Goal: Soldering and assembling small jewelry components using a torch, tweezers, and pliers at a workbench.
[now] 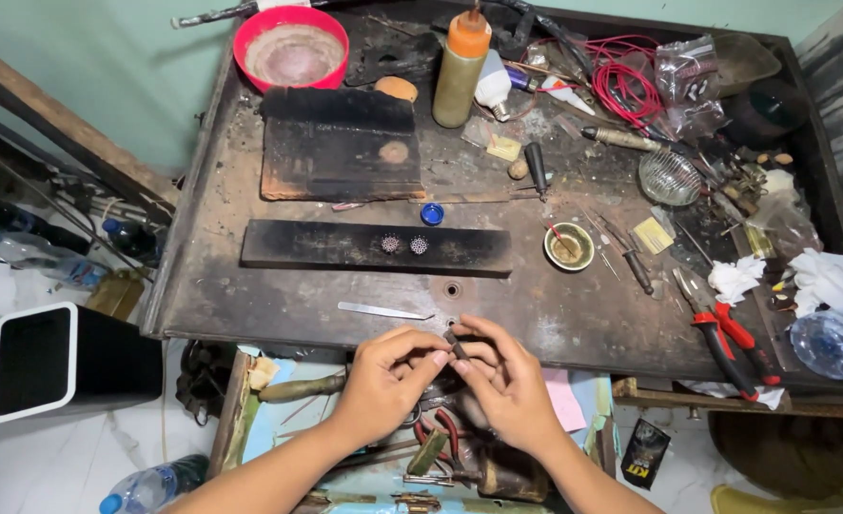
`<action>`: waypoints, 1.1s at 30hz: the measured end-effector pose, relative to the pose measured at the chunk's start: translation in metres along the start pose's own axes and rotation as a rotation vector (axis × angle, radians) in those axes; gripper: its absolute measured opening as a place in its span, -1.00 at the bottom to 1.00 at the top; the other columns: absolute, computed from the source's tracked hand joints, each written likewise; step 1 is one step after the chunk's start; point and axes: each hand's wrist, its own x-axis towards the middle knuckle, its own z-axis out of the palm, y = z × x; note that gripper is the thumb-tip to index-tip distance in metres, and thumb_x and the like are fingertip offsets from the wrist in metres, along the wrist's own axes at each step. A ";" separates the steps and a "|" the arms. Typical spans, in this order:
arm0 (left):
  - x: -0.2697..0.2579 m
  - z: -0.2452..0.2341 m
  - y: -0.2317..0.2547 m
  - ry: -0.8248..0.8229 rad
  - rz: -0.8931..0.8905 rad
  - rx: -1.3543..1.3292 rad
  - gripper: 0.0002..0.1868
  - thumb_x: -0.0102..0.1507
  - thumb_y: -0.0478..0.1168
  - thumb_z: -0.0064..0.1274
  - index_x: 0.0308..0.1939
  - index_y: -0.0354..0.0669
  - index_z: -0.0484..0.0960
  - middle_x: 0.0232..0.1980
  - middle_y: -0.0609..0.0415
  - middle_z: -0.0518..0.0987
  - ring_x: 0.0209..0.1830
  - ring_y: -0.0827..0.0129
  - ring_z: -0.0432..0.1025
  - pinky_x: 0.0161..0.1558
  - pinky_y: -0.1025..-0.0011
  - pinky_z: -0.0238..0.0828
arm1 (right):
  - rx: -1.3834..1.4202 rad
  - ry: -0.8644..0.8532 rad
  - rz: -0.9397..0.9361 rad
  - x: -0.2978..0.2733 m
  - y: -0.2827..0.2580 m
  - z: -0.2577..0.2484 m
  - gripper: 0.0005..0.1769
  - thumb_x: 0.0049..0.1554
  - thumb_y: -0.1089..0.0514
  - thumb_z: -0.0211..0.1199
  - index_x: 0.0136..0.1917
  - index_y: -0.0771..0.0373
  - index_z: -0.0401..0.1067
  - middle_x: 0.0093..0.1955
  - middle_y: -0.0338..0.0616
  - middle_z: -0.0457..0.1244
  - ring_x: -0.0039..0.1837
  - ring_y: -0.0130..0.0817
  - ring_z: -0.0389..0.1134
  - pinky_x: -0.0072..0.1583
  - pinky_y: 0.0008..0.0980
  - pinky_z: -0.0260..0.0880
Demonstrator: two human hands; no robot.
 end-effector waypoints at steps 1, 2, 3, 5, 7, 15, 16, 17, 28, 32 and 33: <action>0.000 0.001 -0.001 0.006 -0.015 -0.003 -0.87 0.28 -0.25 0.18 -0.18 -0.14 0.80 -0.22 0.13 0.67 -0.57 0.65 0.28 -0.56 0.68 0.19 | -0.010 0.027 0.015 0.000 -0.004 0.000 -0.56 0.15 0.30 0.28 0.31 0.30 0.43 0.26 -0.09 0.38 0.17 -0.43 0.50 0.21 -0.53 0.50; 0.000 0.000 0.000 0.006 -0.016 -0.004 -0.87 0.28 -0.25 0.18 -0.18 -0.14 0.80 -0.22 0.13 0.67 -0.57 0.65 0.28 -0.56 0.68 0.19 | -0.011 0.027 0.016 0.001 -0.004 -0.002 -0.56 0.15 0.30 0.28 0.31 0.30 0.43 0.26 -0.09 0.38 0.17 -0.43 0.50 0.21 -0.53 0.50; 0.001 -0.001 0.001 -0.001 0.013 0.005 -0.88 0.28 -0.26 0.16 -0.20 -0.15 0.79 -0.21 0.12 0.68 -0.47 0.60 0.39 -0.47 0.66 0.29 | -0.109 0.036 -0.054 0.001 -0.003 -0.003 -0.65 0.16 0.27 0.27 0.23 0.30 0.49 0.26 -0.05 0.38 0.20 -0.35 0.48 0.23 -0.47 0.52; 0.001 -0.001 0.002 -0.009 0.040 0.014 -0.88 0.27 -0.27 0.14 -0.21 -0.16 0.78 -0.21 0.11 0.69 -0.37 0.56 0.50 -0.39 0.64 0.40 | -0.206 0.045 -0.123 0.001 0.001 -0.006 -0.72 0.17 0.23 0.26 0.15 0.30 0.56 0.26 -0.02 0.37 0.23 -0.27 0.47 0.25 -0.40 0.54; 0.000 0.000 0.002 0.005 0.002 0.027 -0.88 0.28 -0.25 0.15 -0.24 -0.15 0.78 -0.26 0.17 0.66 -0.56 0.62 0.26 -0.49 0.60 0.21 | -0.136 0.062 -0.001 0.001 0.008 -0.007 -0.67 0.20 0.13 0.23 0.21 0.22 0.54 -0.12 -0.10 0.51 -0.27 -0.46 0.49 -0.11 -0.47 0.60; -0.001 0.002 0.003 0.028 0.104 0.084 -0.88 0.27 -0.28 0.15 -0.19 -0.15 0.77 -0.24 0.15 0.68 -0.46 0.55 0.38 -0.36 0.57 0.32 | -0.142 0.033 -0.004 -0.003 0.013 -0.005 -0.75 0.24 0.12 0.18 0.15 0.22 0.49 -0.15 -0.24 0.47 -0.24 -0.54 0.39 -0.10 -0.53 0.45; 0.000 0.002 0.004 0.025 0.122 0.090 -0.88 0.26 -0.29 0.15 -0.20 -0.15 0.79 -0.22 0.15 0.71 -0.41 0.53 0.43 -0.35 0.57 0.34 | -0.157 0.026 0.021 -0.004 0.013 -0.005 -0.78 0.24 0.11 0.19 0.11 0.20 0.50 -0.16 -0.27 0.47 -0.21 -0.57 0.39 -0.10 -0.56 0.43; 0.000 0.002 0.004 0.023 0.121 0.091 -0.88 0.26 -0.29 0.15 -0.20 -0.15 0.79 -0.22 0.15 0.71 -0.41 0.53 0.43 -0.35 0.57 0.34 | -0.156 0.027 0.023 -0.004 0.012 -0.004 -0.78 0.24 0.11 0.19 0.11 0.20 0.50 -0.16 -0.27 0.47 -0.21 -0.57 0.39 -0.10 -0.56 0.43; 0.000 0.003 0.001 0.053 0.068 0.106 -0.87 0.25 -0.25 0.16 -0.23 -0.16 0.80 -0.21 0.14 0.72 -0.42 0.53 0.47 -0.35 0.57 0.39 | -0.213 -0.024 -0.008 -0.004 0.006 -0.001 -0.76 0.26 0.02 0.14 0.09 0.17 0.46 -0.11 -0.24 0.46 -0.02 -0.49 0.49 0.02 -0.48 0.45; 0.000 0.004 -0.004 0.053 0.078 0.113 -0.85 0.26 -0.24 0.16 -0.21 -0.18 0.81 -0.23 0.13 0.70 -0.41 0.50 0.47 -0.34 0.53 0.40 | -0.249 -0.005 -0.022 -0.004 0.001 0.002 -0.78 0.28 0.03 0.11 0.05 0.17 0.47 -0.13 -0.26 0.45 -0.06 -0.50 0.47 -0.01 -0.48 0.42; 0.000 0.005 -0.003 0.046 0.063 0.121 -0.83 0.26 -0.21 0.15 -0.20 -0.17 0.81 -0.23 0.13 0.71 -0.38 0.48 0.50 -0.32 0.53 0.42 | -0.260 -0.005 -0.010 -0.004 0.001 0.002 -0.78 0.29 0.03 0.09 0.05 0.17 0.44 -0.14 -0.25 0.43 -0.06 -0.48 0.45 0.01 -0.46 0.40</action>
